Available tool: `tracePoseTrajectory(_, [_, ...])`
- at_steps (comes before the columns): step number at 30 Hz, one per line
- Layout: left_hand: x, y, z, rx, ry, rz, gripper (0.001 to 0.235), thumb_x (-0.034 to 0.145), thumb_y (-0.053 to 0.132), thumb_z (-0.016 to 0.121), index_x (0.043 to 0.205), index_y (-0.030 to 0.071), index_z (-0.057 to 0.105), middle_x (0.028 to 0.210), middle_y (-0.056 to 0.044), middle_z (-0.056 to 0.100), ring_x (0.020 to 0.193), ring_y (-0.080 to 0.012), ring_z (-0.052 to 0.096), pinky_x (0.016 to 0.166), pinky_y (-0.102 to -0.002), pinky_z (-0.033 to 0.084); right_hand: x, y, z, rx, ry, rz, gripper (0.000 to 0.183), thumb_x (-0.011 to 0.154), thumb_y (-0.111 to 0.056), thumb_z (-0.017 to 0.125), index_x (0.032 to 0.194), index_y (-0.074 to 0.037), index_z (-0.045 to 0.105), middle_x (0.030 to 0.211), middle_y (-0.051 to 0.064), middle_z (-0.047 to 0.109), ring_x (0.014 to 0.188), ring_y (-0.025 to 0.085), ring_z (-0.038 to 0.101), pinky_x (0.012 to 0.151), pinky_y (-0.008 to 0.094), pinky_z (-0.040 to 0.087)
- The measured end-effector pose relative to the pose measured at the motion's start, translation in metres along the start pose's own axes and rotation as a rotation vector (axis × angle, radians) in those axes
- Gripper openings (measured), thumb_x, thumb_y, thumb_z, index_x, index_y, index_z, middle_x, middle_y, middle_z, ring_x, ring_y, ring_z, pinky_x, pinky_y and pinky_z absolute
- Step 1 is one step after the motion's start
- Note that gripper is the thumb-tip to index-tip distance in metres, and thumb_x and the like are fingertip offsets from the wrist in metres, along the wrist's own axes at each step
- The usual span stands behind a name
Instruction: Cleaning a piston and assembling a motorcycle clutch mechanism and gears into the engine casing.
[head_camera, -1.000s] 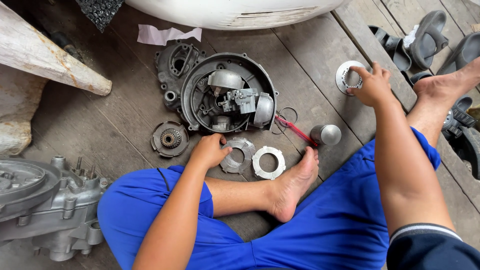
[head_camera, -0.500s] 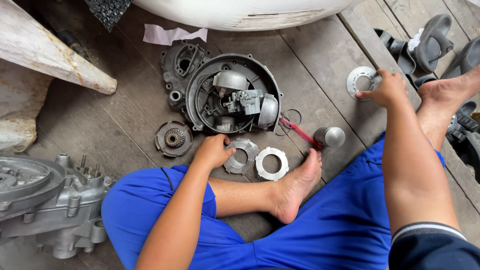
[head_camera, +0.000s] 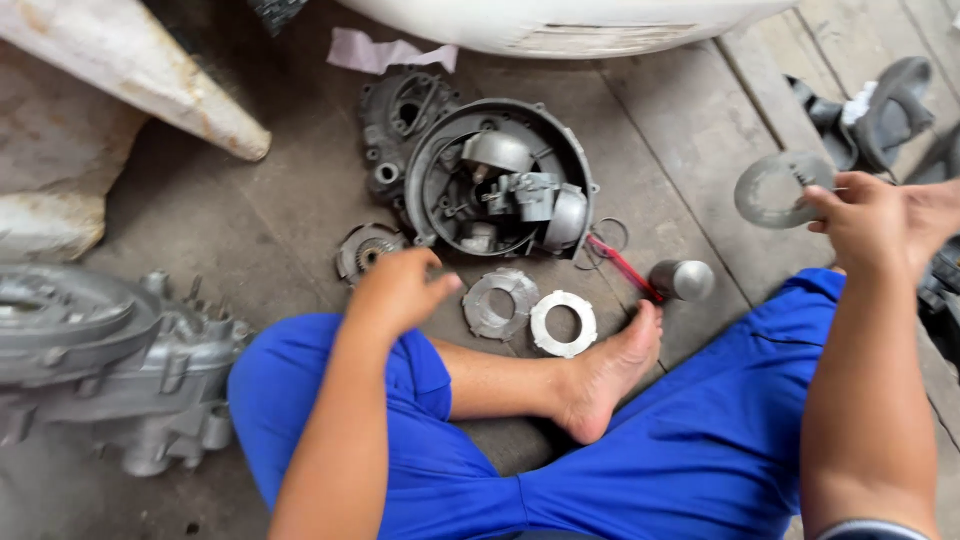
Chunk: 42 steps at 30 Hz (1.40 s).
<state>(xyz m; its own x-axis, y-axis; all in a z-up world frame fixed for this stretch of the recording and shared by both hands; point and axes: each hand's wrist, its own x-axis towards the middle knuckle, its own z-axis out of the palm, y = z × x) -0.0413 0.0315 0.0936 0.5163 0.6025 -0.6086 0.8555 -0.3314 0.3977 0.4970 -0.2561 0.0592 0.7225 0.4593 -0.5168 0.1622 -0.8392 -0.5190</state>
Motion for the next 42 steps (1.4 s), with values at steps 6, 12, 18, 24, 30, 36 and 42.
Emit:
tracePoseTrajectory(6, [-0.024, -0.086, -0.065, -0.396, 0.501, -0.112, 0.030, 0.088, 0.026, 0.075, 0.111, 0.006, 0.074, 0.087, -0.008, 0.076, 0.074, -0.0211, 0.071, 0.068, -0.035, 0.056, -0.119, -0.104, 0.137, 0.778, -0.082, -0.354, 0.021, 0.102, -0.009, 0.070, 0.122, -0.011, 0.064, 0.092, -0.001, 0.066, 0.075, 0.007, 0.065, 0.073, 0.024, 0.063])
tracePoseTrajectory(12, [0.028, -0.172, -0.026, -0.510, 0.408, -0.164, 0.035, 0.091, 0.042, 0.075, 0.113, 0.015, 0.076, 0.092, -0.012, 0.077, 0.093, -0.0297, 0.074, 0.079, -0.043, 0.059, -0.202, -0.192, 0.373, 0.776, -0.285, -0.217, 0.016, 0.092, -0.005, 0.076, 0.105, -0.002, 0.067, 0.076, 0.011, 0.065, 0.062, 0.026, 0.073, 0.058, 0.050, 0.067])
tracePoseTrajectory(18, [0.045, -0.170, -0.029, -0.577, 0.457, -0.128, 0.034, 0.087, 0.046, 0.076, 0.107, 0.019, 0.077, 0.087, -0.008, 0.076, 0.091, -0.0274, 0.075, 0.077, -0.042, 0.060, -0.203, -0.213, 0.467, 0.790, -0.270, -0.095, 0.016, 0.096, -0.008, 0.072, 0.107, 0.003, 0.069, 0.074, 0.012, 0.067, 0.059, 0.022, 0.072, 0.059, 0.038, 0.068])
tracePoseTrajectory(24, [0.044, -0.156, -0.036, -0.622, 0.429, -0.105, 0.032, 0.086, 0.042, 0.075, 0.106, 0.017, 0.077, 0.083, -0.007, 0.075, 0.089, -0.0285, 0.074, 0.077, -0.043, 0.059, -0.187, -0.214, 0.474, 0.588, -0.143, -0.198, 0.018, 0.092, -0.011, 0.078, 0.105, 0.002, 0.074, 0.070, 0.014, 0.072, 0.054, 0.021, 0.072, 0.050, 0.034, 0.065])
tracePoseTrajectory(30, [0.043, -0.156, -0.034, -0.593, 0.411, -0.101, 0.033, 0.084, 0.043, 0.075, 0.107, 0.019, 0.076, 0.083, -0.005, 0.076, 0.091, -0.0278, 0.075, 0.080, -0.043, 0.059, -0.207, -0.220, 0.464, 0.475, -0.080, -0.208, 0.022, 0.091, -0.014, 0.079, 0.106, -0.001, 0.072, 0.064, 0.011, 0.070, 0.047, 0.018, 0.069, 0.048, 0.030, 0.060])
tracePoseTrajectory(36, [0.027, -0.147, -0.047, -0.560, 0.345, -0.128, 0.035, 0.086, 0.036, 0.073, 0.112, 0.013, 0.073, 0.091, -0.011, 0.077, 0.102, -0.0312, 0.073, 0.087, -0.044, 0.057, -0.195, -0.204, 0.466, 0.445, -0.038, -0.212, 0.028, 0.089, -0.016, 0.082, 0.106, -0.002, 0.065, 0.062, 0.012, 0.070, 0.044, 0.020, 0.068, 0.045, 0.028, 0.057])
tracePoseTrajectory(42, [0.060, -0.161, -0.010, -0.255, 0.093, -0.330, 0.036, 0.085, 0.019, 0.059, 0.115, 0.005, 0.072, 0.113, -0.020, 0.074, 0.114, -0.0355, 0.069, 0.095, -0.049, 0.057, -0.195, -0.201, 0.469, 0.570, -0.096, -0.197, 0.035, 0.090, -0.013, 0.081, 0.116, 0.000, 0.060, 0.073, 0.019, 0.071, 0.054, 0.024, 0.073, 0.049, 0.031, 0.060])
